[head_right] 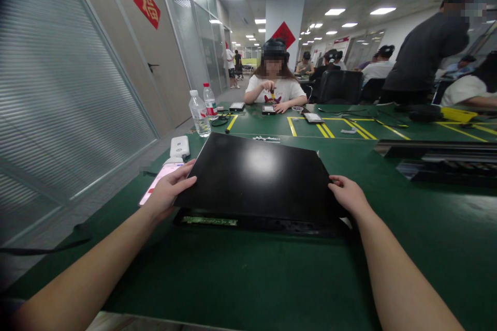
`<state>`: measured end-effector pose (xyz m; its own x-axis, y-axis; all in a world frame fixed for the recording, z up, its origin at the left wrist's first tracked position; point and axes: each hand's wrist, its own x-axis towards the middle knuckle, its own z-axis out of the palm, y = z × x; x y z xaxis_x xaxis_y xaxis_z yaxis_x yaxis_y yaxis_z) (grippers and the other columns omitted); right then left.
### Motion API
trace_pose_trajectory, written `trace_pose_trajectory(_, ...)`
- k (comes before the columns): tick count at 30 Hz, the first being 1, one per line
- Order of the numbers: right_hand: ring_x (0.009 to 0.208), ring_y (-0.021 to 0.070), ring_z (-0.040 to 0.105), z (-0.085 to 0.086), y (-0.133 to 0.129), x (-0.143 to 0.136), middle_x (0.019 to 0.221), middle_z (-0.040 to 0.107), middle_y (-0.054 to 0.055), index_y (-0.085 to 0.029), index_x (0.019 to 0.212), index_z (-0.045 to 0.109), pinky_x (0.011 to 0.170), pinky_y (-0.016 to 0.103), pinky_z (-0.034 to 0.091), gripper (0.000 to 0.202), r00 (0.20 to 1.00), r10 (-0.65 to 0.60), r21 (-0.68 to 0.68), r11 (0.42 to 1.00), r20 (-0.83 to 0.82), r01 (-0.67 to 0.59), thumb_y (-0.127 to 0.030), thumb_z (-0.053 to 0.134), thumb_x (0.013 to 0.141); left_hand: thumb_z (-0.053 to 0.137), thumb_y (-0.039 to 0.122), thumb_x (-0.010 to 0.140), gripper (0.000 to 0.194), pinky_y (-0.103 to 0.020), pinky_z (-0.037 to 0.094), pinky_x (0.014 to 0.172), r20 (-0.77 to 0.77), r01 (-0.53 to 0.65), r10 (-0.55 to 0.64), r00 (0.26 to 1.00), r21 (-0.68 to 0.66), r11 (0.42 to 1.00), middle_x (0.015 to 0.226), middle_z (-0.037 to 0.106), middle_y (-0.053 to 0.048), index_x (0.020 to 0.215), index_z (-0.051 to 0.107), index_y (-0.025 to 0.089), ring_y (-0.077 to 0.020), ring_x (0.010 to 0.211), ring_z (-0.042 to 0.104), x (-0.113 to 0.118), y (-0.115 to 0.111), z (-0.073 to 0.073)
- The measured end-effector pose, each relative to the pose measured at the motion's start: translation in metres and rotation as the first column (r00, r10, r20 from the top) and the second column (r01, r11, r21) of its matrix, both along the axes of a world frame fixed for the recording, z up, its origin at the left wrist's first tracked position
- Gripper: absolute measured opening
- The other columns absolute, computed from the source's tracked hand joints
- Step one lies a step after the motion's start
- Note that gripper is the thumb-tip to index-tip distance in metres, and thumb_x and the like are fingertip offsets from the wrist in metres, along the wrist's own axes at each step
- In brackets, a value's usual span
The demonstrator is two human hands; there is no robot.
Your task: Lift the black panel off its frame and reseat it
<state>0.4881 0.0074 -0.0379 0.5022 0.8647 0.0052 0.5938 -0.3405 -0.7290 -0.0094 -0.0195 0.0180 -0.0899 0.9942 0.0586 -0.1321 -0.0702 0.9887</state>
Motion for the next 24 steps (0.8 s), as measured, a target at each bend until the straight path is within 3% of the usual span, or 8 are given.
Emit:
trace_pose_trajectory(4, 0.099, 0.0279, 0.076, 0.003, -0.002, -0.003, 0.095, 0.082, 0.009, -0.022, 0.097, 0.085, 0.091, 0.039, 0.059, 0.022, 0.987, -0.062, 0.032, 0.997, -0.147, 0.067, -0.036, 0.078, 0.082, 0.110, 0.053, 0.051, 0.066, -0.049, 0.048, 0.125, -0.022, -0.018, 0.020, 1.000, 0.068, 0.998, 0.172, 0.054, -0.017, 0.104, 0.090, 0.019, -0.0479, 0.162, 0.043, 0.001, 0.000, 0.000)
trace_pose_trajectory(9, 0.100, 0.0296, 0.077, 0.007, -0.004, -0.006, 0.095, 0.083, 0.011, -0.021, 0.092, 0.084, 0.087, 0.039, 0.061, 0.022, 0.945, -0.078, 0.059, 0.993, -0.319, 0.102, -0.032, 0.081, 0.074, 0.110, 0.047, 0.055, 0.063, -0.050, 0.048, 0.127, -0.008, -0.016, 0.017, 1.000, 0.092, 0.996, 0.171, 0.056, -0.015, 0.109, 0.090, 0.020, -0.0467, 0.159, 0.048, 0.001, 0.000, -0.001)
trace_pose_trajectory(13, 0.110, 0.0318, 0.076, 0.019, -0.008, -0.009, 0.103, 0.084, 0.011, -0.022, 0.093, 0.080, 0.089, 0.040, 0.061, 0.028, 0.917, -0.055, 0.158, 0.979, -0.394, 0.127, -0.031, 0.080, 0.067, 0.110, 0.041, 0.054, 0.065, -0.046, 0.051, 0.125, 0.071, -0.024, 0.019, 0.997, 0.070, 0.997, 0.161, 0.068, -0.013, 0.112, 0.089, 0.021, -0.0420, 0.151, 0.059, -0.001, 0.002, -0.001)
trace_pose_trajectory(16, 0.108, 0.0321, 0.079, 0.036, -0.017, -0.015, 0.105, 0.084, 0.010, -0.024, 0.106, 0.078, 0.091, 0.041, 0.063, 0.038, 0.797, 0.033, 0.213, 0.969, -0.603, 0.122, -0.032, 0.077, 0.068, 0.109, 0.038, 0.054, 0.067, -0.043, 0.057, 0.118, 0.119, -0.029, 0.026, 0.993, 0.024, 0.999, 0.138, 0.082, -0.012, 0.115, 0.089, 0.020, -0.0402, 0.139, 0.069, -0.003, 0.003, 0.000)
trace_pose_trajectory(18, 0.109, 0.0331, 0.079, 0.048, -0.026, -0.019, 0.109, 0.084, 0.010, -0.025, 0.118, 0.077, 0.092, 0.044, 0.063, 0.042, 0.742, 0.139, 0.273, 0.960, -0.656, 0.062, -0.039, 0.071, 0.079, 0.108, 0.037, 0.056, 0.066, -0.042, 0.060, 0.112, 0.124, -0.024, 0.024, 0.992, 0.000, 1.000, 0.123, 0.087, -0.012, 0.117, 0.088, 0.019, -0.0395, 0.132, 0.074, -0.004, 0.003, 0.001)
trace_pose_trajectory(19, 0.109, 0.0347, 0.080, 0.053, -0.031, -0.021, 0.110, 0.084, 0.012, -0.025, 0.121, 0.077, 0.092, 0.046, 0.063, 0.043, 0.720, 0.150, 0.268, 0.962, -0.678, 0.052, -0.042, 0.068, 0.083, 0.107, 0.037, 0.057, 0.066, -0.042, 0.062, 0.109, 0.122, -0.020, 0.021, 0.992, -0.008, 1.000, 0.118, 0.088, -0.012, 0.118, 0.088, 0.018, -0.0392, 0.128, 0.076, -0.004, 0.003, 0.001)
trace_pose_trajectory(21, 0.107, 0.0395, 0.080, 0.060, -0.037, -0.024, 0.107, 0.084, 0.017, -0.021, 0.116, 0.080, 0.090, 0.051, 0.064, 0.042, 0.678, 0.038, 0.125, 0.989, -0.734, 0.080, -0.046, 0.066, 0.085, 0.105, 0.037, 0.059, 0.067, -0.040, 0.064, 0.103, 0.120, -0.009, 0.010, 0.993, -0.013, 1.000, 0.112, 0.088, -0.011, 0.120, 0.087, 0.018, -0.0381, 0.123, 0.078, -0.005, 0.003, 0.001)
trace_pose_trajectory(24, 0.108, 0.0427, 0.080, 0.063, -0.039, -0.021, 0.099, 0.083, 0.020, -0.020, 0.095, 0.078, 0.092, 0.055, 0.064, 0.028, 0.653, -0.073, 0.004, 0.993, -0.754, 0.115, -0.041, 0.066, 0.083, 0.100, 0.045, 0.066, 0.062, -0.038, 0.065, 0.097, 0.125, 0.024, -0.023, 0.992, -0.008, 1.000, 0.109, 0.088, -0.011, 0.120, 0.086, 0.017, -0.0373, 0.119, 0.079, -0.004, 0.005, 0.000)
